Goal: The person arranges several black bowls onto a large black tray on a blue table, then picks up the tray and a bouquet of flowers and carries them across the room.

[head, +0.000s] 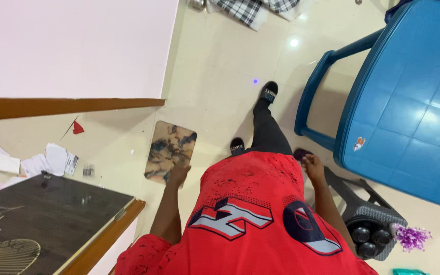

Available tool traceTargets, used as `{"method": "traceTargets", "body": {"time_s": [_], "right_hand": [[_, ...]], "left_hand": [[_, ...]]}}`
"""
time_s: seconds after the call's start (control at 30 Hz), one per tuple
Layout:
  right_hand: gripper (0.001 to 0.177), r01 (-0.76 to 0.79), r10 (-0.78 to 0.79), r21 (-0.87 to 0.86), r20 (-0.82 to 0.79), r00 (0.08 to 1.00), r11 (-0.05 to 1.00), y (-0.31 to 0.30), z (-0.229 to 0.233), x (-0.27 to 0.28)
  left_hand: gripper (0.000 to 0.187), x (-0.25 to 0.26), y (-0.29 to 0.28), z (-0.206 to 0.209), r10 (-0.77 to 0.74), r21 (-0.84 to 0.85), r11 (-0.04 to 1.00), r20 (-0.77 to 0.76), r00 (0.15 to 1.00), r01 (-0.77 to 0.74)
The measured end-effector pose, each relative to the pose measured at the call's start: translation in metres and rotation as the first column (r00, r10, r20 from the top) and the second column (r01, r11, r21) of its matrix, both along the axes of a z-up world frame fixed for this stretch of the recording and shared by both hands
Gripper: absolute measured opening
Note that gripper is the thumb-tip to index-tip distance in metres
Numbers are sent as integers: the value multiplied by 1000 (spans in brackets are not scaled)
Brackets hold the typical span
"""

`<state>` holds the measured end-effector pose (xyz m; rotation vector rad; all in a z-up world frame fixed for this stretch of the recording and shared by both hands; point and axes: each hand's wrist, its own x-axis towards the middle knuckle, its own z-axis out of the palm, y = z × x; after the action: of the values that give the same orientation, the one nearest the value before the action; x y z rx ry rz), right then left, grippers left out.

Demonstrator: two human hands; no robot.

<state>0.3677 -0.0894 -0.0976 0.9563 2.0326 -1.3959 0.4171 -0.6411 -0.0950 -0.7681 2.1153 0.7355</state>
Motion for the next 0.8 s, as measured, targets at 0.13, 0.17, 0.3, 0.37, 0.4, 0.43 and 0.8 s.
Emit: {"method": "traceTargets", "body": {"time_s": [0.13, 0.17, 0.3, 0.37, 0.4, 0.43, 0.8], "right_hand": [[34, 34, -12, -59, 326, 945, 998, 7, -41, -37], [34, 32, -12, -54, 327, 945, 998, 4, -45, -57], [33, -331, 405, -372, 140, 904, 867, 9, -49, -153], [33, -337, 396, -360, 102, 912, 870, 7, -62, -231], [33, -285, 325, -299, 94, 941, 911, 9, -69, -276], [33, -216, 238, -251, 59, 969, 943, 7, -77, -323], [30, -139, 111, -149, -183, 977, 979, -101, -125, -717]], "left_hand": [[55, -28, 10, -24, 80, 116, 991, -59, 995, -73], [56, -41, 10, -31, 82, 141, 988, -83, 993, -70], [55, -121, 34, -33, 312, 164, 942, -115, 943, -292], [54, -175, 41, -20, 375, 222, 912, -113, 920, -345], [52, -207, 46, -16, 434, 291, 873, -92, 896, -392], [52, -249, 38, -15, 432, 292, 875, -107, 895, -387], [41, -607, -3, -153, 17, 256, 965, -309, 951, 66]]}}
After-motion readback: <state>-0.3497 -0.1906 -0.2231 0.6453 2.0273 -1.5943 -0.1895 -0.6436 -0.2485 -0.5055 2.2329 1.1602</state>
